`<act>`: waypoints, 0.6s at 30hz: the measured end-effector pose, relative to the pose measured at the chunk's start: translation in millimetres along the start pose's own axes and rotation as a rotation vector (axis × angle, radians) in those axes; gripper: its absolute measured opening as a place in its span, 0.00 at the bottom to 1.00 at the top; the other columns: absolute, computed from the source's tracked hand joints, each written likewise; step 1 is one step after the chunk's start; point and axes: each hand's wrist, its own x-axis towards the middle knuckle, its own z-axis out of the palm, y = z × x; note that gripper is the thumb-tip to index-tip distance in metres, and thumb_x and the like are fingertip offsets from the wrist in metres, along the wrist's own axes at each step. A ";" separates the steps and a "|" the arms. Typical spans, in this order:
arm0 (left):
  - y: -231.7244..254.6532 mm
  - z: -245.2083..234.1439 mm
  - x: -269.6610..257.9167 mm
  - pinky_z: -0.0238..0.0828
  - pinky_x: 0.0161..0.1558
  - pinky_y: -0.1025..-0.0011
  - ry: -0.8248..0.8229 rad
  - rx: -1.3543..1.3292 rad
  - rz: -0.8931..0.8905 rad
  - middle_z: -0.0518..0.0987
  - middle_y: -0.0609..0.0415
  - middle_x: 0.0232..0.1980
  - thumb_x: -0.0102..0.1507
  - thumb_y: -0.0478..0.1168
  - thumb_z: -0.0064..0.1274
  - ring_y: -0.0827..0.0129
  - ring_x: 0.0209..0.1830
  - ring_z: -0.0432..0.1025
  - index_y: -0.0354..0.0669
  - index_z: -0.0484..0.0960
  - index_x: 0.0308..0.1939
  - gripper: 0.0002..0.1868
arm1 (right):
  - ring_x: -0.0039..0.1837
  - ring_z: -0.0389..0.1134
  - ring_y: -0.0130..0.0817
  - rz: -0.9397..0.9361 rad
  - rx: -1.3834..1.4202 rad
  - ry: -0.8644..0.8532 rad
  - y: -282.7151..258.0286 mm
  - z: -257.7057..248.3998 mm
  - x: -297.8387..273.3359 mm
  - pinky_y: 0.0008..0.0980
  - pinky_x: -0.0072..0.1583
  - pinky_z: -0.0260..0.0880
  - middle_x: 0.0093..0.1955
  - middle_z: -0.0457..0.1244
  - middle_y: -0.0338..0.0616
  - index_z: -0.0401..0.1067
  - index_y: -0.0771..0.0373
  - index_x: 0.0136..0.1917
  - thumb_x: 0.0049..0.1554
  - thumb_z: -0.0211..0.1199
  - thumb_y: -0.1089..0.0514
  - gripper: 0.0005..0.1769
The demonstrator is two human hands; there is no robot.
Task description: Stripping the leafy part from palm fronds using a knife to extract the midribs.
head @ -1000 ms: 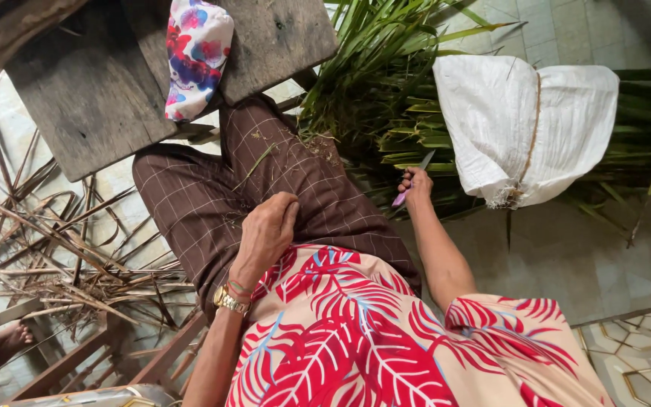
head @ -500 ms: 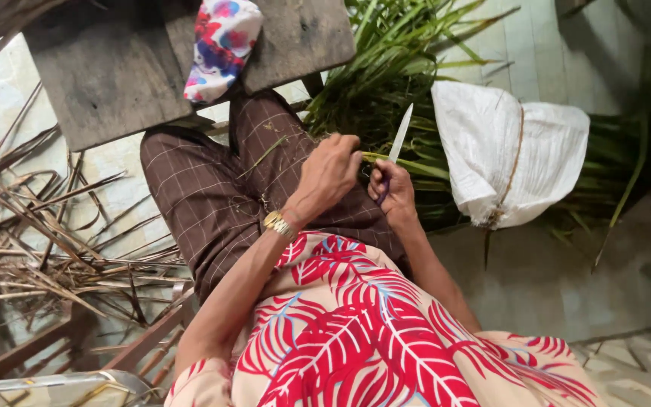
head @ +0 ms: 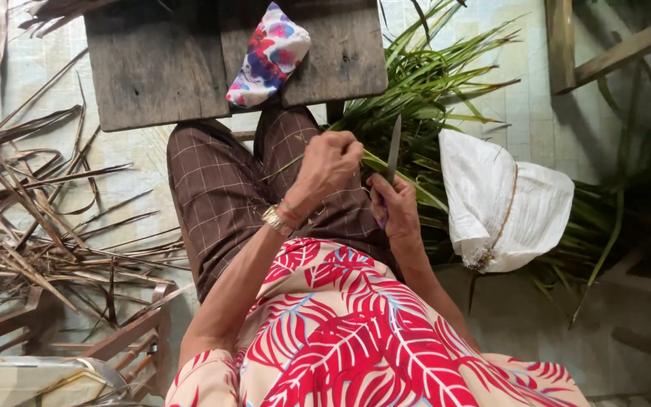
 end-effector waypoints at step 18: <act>9.3 -73.5 -66.4 0.73 0.34 0.68 -0.325 -0.270 0.092 0.80 0.45 0.33 0.67 0.31 0.46 0.66 0.29 0.75 0.35 0.84 0.45 0.10 | 0.18 0.48 0.28 -0.124 0.256 0.009 -41.5 -22.2 55.6 0.31 0.23 0.55 0.23 0.52 0.42 0.74 0.70 0.61 0.64 0.59 0.58 0.16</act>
